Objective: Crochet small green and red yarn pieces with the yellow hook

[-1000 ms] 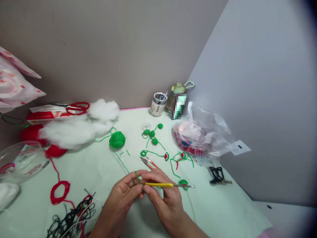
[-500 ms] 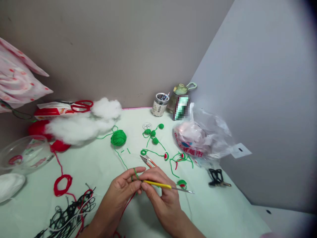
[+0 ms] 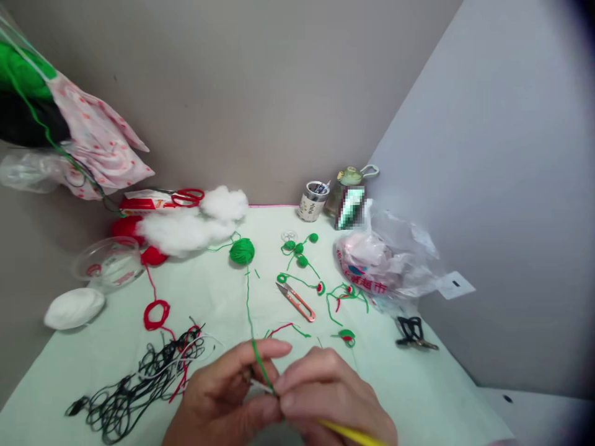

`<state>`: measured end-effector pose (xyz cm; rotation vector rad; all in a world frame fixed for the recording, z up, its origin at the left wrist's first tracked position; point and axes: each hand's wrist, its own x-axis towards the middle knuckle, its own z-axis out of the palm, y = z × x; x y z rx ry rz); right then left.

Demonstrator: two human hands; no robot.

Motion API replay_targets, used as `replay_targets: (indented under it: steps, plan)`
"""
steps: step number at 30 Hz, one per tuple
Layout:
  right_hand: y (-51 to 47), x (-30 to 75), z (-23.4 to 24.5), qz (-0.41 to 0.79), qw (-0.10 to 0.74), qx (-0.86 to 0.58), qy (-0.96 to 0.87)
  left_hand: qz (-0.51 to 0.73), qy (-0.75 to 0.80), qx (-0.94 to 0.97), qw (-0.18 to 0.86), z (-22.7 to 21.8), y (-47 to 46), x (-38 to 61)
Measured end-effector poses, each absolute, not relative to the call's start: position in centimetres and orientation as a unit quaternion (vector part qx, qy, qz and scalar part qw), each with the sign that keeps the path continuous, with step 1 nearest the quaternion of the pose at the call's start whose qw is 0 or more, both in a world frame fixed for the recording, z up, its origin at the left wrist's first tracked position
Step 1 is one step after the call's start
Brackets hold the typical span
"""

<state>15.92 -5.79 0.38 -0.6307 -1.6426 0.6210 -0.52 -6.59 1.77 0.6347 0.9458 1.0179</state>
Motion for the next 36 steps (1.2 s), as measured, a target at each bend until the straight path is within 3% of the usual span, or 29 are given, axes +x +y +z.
replay_targets:
  steps: [8,13,16,21,23,28,31,36]
  plan:
    - [-4.1,14.0,-2.3,0.443,0.612,-0.387,-0.529,0.513,0.419,0.307,0.683,-2.3,-4.5,-1.5]
    - [-3.9,13.4,-3.0,0.466,0.610,-0.391,-0.507,0.512,0.413,0.300,0.691,-3.2,-4.3,-1.8]
    - [-4.0,13.3,-3.1,0.387,0.593,-0.404,-0.579,0.524,0.409,0.287,0.690,-3.1,-4.0,-1.7]
    - [-4.8,13.5,-4.4,0.088,0.514,-0.418,-0.744,0.519,0.379,0.180,0.745,-2.6,-3.7,-1.0]
    - [-4.8,13.8,-4.6,0.071,0.517,-0.425,-0.740,0.489,0.358,0.137,0.784,-2.4,-3.4,-0.9]
    - [-3.7,14.6,-3.6,0.310,0.609,-0.411,-0.603,0.490,0.359,0.122,0.785,-2.1,-2.9,-1.5]
    - [-3.2,14.5,-3.4,0.420,0.624,-0.381,-0.537,0.498,0.370,0.149,0.770,-2.2,-3.1,-1.7]
    - [-3.0,13.8,-3.7,0.414,0.602,-0.390,-0.560,0.510,0.390,0.228,0.732,-2.8,-3.5,-1.5]
